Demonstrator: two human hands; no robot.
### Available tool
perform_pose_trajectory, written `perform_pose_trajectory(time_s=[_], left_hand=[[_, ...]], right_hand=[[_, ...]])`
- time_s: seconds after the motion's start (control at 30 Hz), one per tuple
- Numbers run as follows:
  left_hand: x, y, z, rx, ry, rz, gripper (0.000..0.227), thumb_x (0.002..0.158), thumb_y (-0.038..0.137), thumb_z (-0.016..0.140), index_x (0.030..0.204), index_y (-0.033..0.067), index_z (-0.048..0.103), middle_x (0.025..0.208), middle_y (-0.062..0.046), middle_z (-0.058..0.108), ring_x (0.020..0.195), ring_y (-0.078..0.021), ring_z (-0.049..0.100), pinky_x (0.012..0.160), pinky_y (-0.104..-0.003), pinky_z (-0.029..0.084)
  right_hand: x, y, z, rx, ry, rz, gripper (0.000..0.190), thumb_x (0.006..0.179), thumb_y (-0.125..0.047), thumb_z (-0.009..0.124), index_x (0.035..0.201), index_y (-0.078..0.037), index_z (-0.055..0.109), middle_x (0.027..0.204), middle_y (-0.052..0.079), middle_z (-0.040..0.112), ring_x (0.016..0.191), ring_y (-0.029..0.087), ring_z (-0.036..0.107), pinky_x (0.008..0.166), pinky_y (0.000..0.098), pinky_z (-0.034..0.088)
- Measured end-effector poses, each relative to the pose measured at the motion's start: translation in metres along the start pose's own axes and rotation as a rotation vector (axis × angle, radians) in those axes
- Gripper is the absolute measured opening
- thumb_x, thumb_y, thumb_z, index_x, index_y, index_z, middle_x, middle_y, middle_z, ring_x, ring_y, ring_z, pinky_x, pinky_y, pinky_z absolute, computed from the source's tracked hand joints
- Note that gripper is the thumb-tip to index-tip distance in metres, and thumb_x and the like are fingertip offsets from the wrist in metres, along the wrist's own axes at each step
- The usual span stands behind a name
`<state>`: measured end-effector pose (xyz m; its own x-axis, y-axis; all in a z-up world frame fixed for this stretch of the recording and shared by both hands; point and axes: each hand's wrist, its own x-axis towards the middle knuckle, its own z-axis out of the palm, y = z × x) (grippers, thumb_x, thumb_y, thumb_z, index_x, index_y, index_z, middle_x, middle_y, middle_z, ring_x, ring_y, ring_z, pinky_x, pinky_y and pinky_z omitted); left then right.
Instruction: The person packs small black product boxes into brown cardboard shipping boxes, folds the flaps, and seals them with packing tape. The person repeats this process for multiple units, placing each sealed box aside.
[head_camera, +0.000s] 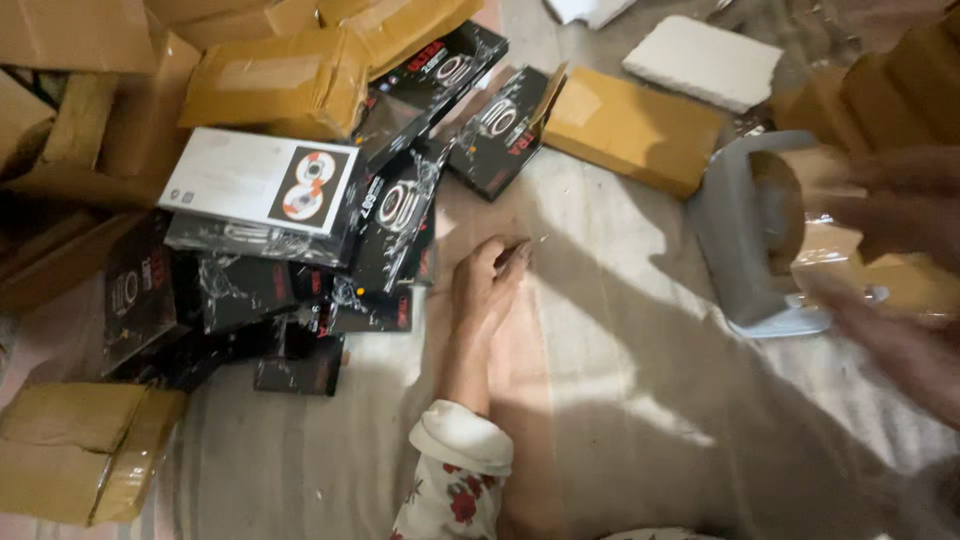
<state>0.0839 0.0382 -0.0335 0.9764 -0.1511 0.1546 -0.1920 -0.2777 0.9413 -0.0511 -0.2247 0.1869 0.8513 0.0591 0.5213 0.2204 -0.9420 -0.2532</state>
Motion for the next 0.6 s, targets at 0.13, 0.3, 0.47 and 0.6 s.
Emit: perform_pose_trajectory(time_s=[0.13,0.3,0.47,0.6], left_hand=[[-0.001,0.007,-0.005,0.043,-0.001,0.054,0.026,0.094,0.026,0.07,0.111,0.0059,0.073,0.099,-0.013,0.077,0.089,-0.0211,0.075,0.078,-0.033,0.057],[-0.003,0.0,-0.003,0.037,-0.022,-0.065,0.031,0.098,0.034,0.066,0.11,0.0062,0.072,0.094,-0.013,0.076,0.079,-0.0228,0.073,0.073,-0.035,0.056],[0.011,-0.021,0.004,-0.583,-0.017,-0.265,0.058,0.1,0.056,0.049,0.123,0.0047,0.063,0.096,-0.012,0.076,0.078,-0.0205,0.074,0.069,-0.038,0.061],[0.013,-0.019,-0.01,-1.224,-0.063,-0.273,0.085,0.1,0.077,0.04,0.133,0.0004,0.057,0.106,-0.017,0.072,0.088,-0.0255,0.072,0.075,-0.042,0.062]], right_hand=[[0.084,0.014,0.123,-0.109,-0.175,-0.131,0.081,0.082,-0.044,0.084,0.15,-0.011,0.057,0.137,0.022,0.059,0.126,0.044,0.05,0.106,0.0532,0.041],[0.15,0.1,0.243,-0.37,-0.646,0.157,0.137,0.05,-0.055,0.098,0.157,-0.009,0.026,0.143,0.031,0.043,0.131,0.051,0.038,0.107,0.0642,0.029],[0.151,0.079,0.237,-0.294,-0.704,0.115,0.143,0.054,-0.045,0.094,0.167,-0.014,0.012,0.151,0.031,0.038,0.139,0.052,0.035,0.115,0.0559,0.033],[0.13,0.029,0.192,-0.139,-0.736,-0.422,0.14,0.05,-0.029,0.093,0.162,-0.016,0.01,0.159,0.022,0.03,0.146,0.042,0.026,0.123,0.0543,0.022]])
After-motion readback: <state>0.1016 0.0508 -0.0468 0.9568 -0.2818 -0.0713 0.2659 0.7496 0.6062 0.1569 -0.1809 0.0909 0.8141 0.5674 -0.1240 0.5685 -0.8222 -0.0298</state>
